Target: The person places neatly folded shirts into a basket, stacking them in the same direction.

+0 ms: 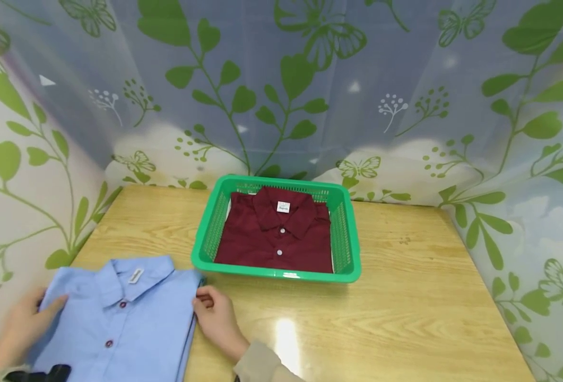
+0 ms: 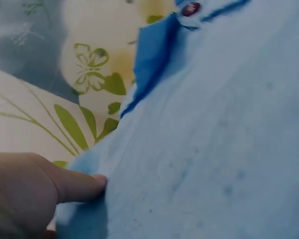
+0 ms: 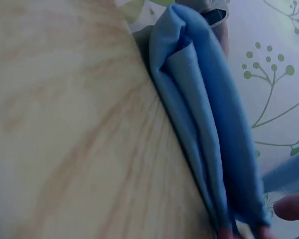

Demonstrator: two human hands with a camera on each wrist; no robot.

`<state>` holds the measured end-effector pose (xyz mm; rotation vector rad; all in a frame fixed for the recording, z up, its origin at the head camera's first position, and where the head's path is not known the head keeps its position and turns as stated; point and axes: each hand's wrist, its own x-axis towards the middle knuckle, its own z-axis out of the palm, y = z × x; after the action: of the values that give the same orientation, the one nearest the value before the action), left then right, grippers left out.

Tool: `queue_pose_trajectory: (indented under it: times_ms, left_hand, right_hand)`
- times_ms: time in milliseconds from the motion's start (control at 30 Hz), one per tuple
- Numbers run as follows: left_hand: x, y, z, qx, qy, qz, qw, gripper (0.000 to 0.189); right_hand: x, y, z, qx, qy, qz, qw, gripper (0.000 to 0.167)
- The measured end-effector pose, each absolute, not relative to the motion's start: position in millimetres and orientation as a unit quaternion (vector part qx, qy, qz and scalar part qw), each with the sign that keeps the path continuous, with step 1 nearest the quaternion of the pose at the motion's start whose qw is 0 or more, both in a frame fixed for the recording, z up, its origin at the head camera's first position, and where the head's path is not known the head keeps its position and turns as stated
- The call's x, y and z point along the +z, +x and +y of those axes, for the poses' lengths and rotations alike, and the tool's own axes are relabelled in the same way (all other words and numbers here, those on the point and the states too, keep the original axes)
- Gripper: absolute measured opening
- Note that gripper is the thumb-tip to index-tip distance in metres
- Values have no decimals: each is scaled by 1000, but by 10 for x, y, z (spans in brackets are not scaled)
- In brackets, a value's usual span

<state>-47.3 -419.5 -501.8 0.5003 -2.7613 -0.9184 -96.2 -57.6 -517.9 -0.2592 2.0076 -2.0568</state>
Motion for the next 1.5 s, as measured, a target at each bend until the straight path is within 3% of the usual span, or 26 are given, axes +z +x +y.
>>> queue_pose_trajectory:
  times_ms: [133,300,433,633,833,1033,1267,1333,1500]
  left_hand:
    - [-5018,-471,-4198,-291,174,-939,56,48]
    - [-4960,-494,-4186,-271,161,-948,-42,80]
    - [-4918,-527,-4173,-271,172,-943,-81,90]
    - [-4954,-544,-4269,-292,166,-937,-92,87]
    - [-4952,-482,-4361,-327,220,-909,-135,88]
    - [-4979,-428,-4388,-357,228,-896,-133,74]
    - [-5074,-371,-4424,-496,256,-792,-247,97]
    - [-5110,-315,-4451,-541,257,-757,-261,90]
    - [-5198,-199,-4544,-659,199,-664,-292,42]
  right_hand:
    - [-5058,-879,-559,-670,-81,728,120,38]
    - [-4943,-803,-594,-728,-31,658,192,59]
    - [-4911,-777,-607,-752,2,610,252,66]
    - [-4942,-778,-616,-768,14,558,313,57]
    - [-4989,-788,-654,-786,21,510,348,47]
    - [-5064,-790,-725,-794,37,472,381,36]
    - [-5167,-813,-821,-806,24,407,429,38]
    - [-5190,-825,-823,-799,27,403,446,35]
    - [-5228,-880,-796,-783,20,391,484,32]
